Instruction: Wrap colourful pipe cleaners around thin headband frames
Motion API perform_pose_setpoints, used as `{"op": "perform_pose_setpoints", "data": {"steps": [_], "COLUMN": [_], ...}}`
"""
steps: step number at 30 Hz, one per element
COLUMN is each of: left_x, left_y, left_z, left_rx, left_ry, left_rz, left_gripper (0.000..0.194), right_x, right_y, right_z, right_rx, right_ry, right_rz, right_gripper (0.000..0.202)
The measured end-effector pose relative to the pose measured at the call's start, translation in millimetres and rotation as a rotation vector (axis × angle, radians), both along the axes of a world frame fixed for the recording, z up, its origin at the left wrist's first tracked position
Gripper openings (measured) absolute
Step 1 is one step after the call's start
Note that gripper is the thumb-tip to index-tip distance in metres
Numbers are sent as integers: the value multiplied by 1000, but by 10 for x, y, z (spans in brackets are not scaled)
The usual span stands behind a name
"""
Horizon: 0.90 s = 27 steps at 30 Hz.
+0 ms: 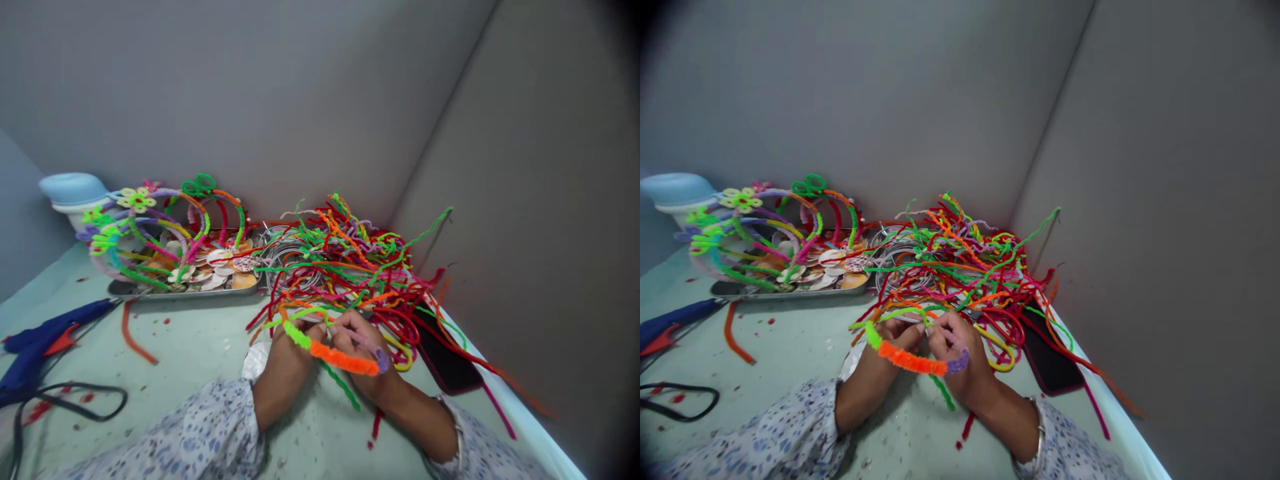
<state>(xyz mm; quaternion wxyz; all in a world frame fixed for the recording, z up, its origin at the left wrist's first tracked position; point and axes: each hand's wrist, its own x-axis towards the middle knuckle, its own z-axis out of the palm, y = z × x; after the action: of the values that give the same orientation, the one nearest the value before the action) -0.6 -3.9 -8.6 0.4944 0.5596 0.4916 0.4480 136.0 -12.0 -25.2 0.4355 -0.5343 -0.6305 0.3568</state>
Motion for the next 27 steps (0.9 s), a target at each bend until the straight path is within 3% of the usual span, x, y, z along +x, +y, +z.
{"op": "perform_pose_setpoints", "data": {"steps": [6, 16, 23, 27], "left_x": [-24, 18, -5, -8], "left_y": [-17, -29, -43, 8], "left_z": [27, 19, 117, 85], "left_rx": [-46, -99, -132, -151], "left_ry": [-63, -199, -145, -141], "left_rz": [-10, -32, 0, 29], "left_gripper": [20, 22, 23, 28], "right_x": [7, -9, -4, -6], "right_y": [-26, 27, -12, -25], "right_z": [45, 12, 44, 78], "right_rx": [21, -81, 27, 112], "right_ry": [-59, 148, -10, -152], "right_rz": [-3, 8, 28, -8], "right_gripper": [13, 14, 13, 13]}}
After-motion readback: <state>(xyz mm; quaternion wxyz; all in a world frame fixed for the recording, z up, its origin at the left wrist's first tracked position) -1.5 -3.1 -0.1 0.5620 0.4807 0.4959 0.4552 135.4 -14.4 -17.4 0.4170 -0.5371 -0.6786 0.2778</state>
